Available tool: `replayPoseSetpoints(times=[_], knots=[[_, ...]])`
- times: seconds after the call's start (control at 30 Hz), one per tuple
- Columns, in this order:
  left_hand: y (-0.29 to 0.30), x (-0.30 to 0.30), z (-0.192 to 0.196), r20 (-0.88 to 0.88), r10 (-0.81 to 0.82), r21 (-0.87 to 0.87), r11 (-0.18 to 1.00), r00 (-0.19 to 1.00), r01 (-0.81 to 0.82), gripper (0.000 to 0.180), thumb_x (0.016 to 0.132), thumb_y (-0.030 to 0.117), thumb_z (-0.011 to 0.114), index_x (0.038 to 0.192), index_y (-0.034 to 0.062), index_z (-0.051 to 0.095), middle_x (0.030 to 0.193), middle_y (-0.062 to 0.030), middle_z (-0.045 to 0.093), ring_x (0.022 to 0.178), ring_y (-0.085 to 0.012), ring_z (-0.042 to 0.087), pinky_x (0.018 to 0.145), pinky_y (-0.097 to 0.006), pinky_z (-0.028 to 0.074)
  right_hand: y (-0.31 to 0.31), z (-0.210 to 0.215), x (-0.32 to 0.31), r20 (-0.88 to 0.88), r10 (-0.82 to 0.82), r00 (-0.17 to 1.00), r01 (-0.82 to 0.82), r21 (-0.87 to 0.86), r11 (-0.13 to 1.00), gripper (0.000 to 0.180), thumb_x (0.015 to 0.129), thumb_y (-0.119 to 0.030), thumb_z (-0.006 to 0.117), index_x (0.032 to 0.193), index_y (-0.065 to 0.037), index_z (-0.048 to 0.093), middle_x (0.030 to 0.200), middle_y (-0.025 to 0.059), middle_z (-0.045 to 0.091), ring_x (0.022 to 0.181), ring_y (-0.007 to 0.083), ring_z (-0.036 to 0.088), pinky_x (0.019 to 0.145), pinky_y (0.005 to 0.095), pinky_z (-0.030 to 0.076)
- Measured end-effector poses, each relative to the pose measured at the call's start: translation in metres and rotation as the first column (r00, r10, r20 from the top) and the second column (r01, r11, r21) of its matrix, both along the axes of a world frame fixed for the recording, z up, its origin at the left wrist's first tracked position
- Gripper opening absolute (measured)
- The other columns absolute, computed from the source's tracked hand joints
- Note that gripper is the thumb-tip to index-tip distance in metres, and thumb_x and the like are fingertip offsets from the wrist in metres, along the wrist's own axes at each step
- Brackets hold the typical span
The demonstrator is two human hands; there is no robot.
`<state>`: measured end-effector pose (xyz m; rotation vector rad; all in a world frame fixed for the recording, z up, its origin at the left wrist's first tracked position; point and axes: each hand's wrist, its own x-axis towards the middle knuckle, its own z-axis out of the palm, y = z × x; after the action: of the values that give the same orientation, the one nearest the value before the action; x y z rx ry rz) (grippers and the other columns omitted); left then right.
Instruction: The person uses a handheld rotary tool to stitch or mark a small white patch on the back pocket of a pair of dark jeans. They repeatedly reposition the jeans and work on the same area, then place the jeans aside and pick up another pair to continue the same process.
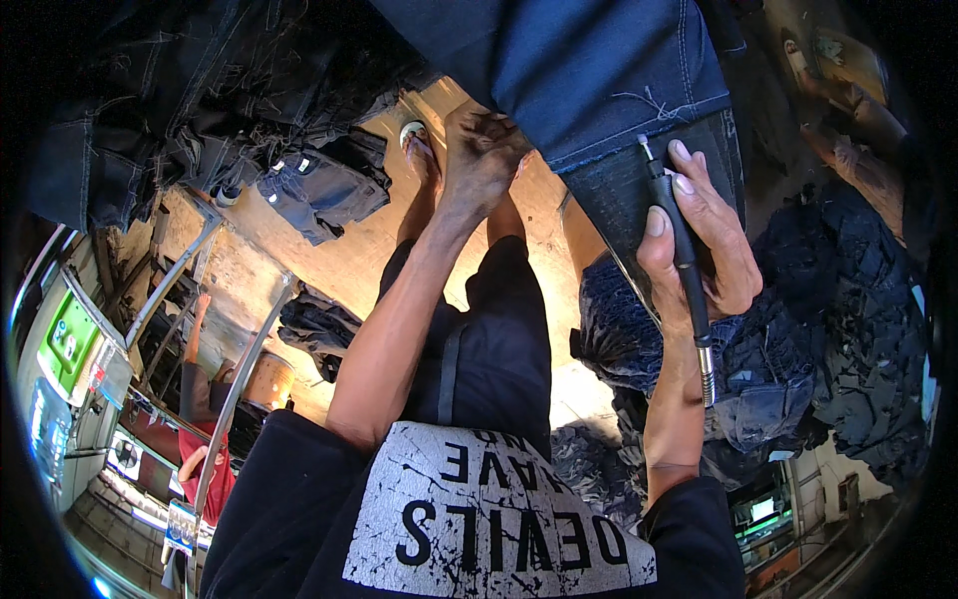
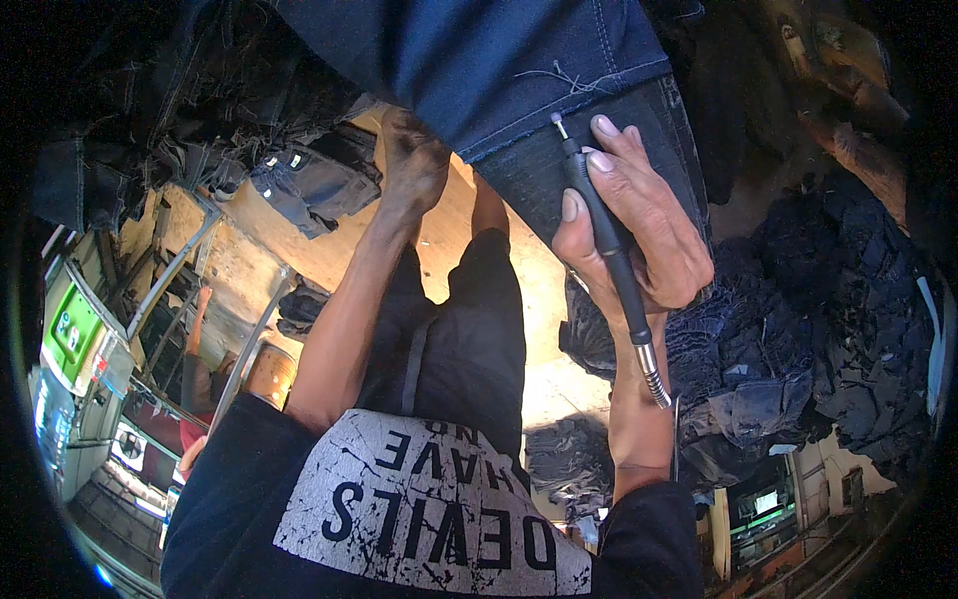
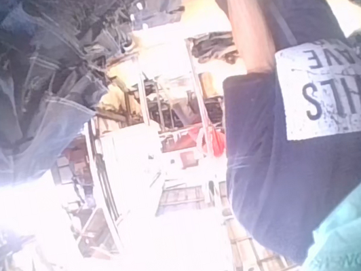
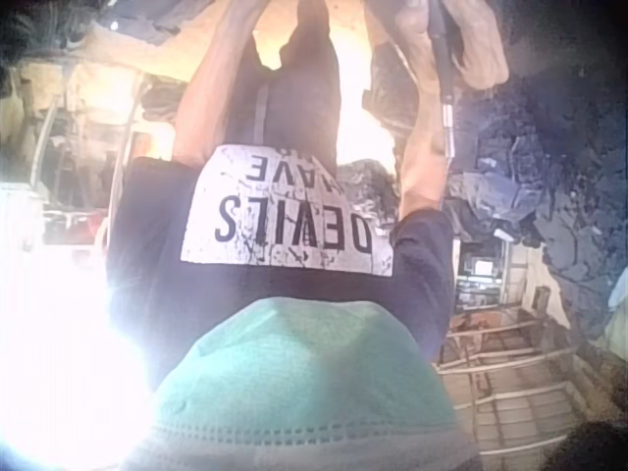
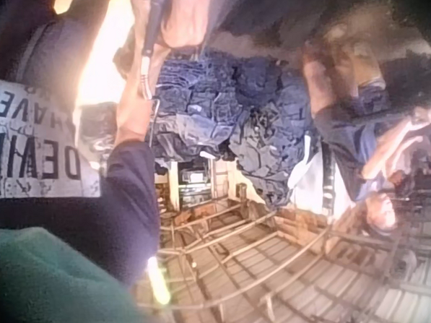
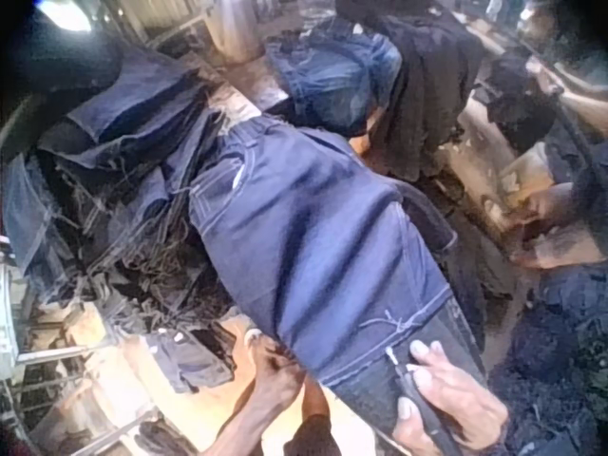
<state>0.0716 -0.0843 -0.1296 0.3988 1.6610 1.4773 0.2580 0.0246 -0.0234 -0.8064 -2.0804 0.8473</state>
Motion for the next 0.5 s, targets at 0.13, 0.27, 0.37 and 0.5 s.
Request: replayPoseSetpoints(times=[0.13, 0.27, 0.37, 0.5], knots=[[0.0012, -0.0014, -0.0051, 0.083, 0.020, 0.074, 0.997, 0.996, -0.026, 0.023, 0.085, -0.013, 0.078, 0.084, 0.0028, 0.062, 0.074, -0.0046, 0.068, 0.061, -0.0090, 0.064, 0.054, -0.024, 0.049, -0.0018, 0.0016, -0.0011, -0.001, 0.024, 1.000, -0.024, -0.021, 1.000, 0.032, 0.084, -0.006, 0.083, 0.115, -0.001, 0.080, 0.114, 0.0242, 0.079, 0.116, 0.0390, 0.076, 0.107, 0.0534, 0.058], [0.0039, 0.0001, -0.0087, 0.021, 0.027, 0.123, 0.992, 0.999, -0.030, 0.022, 0.086, -0.011, 0.080, 0.085, 0.0023, 0.063, 0.075, -0.0043, 0.068, 0.063, -0.0094, 0.064, 0.055, -0.024, 0.050, -0.0019, 0.0041, -0.0025, 0.014, 0.057, 0.998, -0.056, -0.020, 0.998, 0.030, 0.085, -0.007, 0.083, 0.114, -0.001, 0.080, 0.114, 0.0231, 0.080, 0.116, 0.0385, 0.076, 0.107, 0.0539, 0.058], [0.0075, 0.0042, -0.0068, 0.112, 0.093, 0.200, 0.973, 0.989, -0.114, 0.021, 0.085, -0.010, 0.081, 0.086, 0.0014, 0.064, 0.075, -0.0035, 0.068, 0.064, -0.0091, 0.064, 0.057, -0.024, 0.051, -0.0028, 0.0037, -0.0018, 0.022, 0.079, 0.997, -0.078, -0.037, 0.996, 0.030, 0.084, -0.007, 0.084, 0.114, -0.001, 0.080, 0.113, 0.0221, 0.080, 0.117, 0.0386, 0.076, 0.107, 0.0541, 0.058], [0.0042, 0.0001, -0.0004, 0.095, 0.009, 0.055, 0.998, 0.995, -0.015, 0.020, 0.082, -0.010, 0.080, 0.087, 0.0008, 0.064, 0.075, -0.0031, 0.067, 0.066, -0.0097, 0.065, 0.060, -0.025, 0.053, -0.0023, 0.0055, -0.0021, 0.015, 0.121, 0.993, -0.120, -0.052, 0.991, 0.029, 0.083, -0.006, 0.084, 0.111, 0.001, 0.079, 0.111, 0.0219, 0.080, 0.116, 0.0388, 0.076, 0.106, 0.0541, 0.059]])
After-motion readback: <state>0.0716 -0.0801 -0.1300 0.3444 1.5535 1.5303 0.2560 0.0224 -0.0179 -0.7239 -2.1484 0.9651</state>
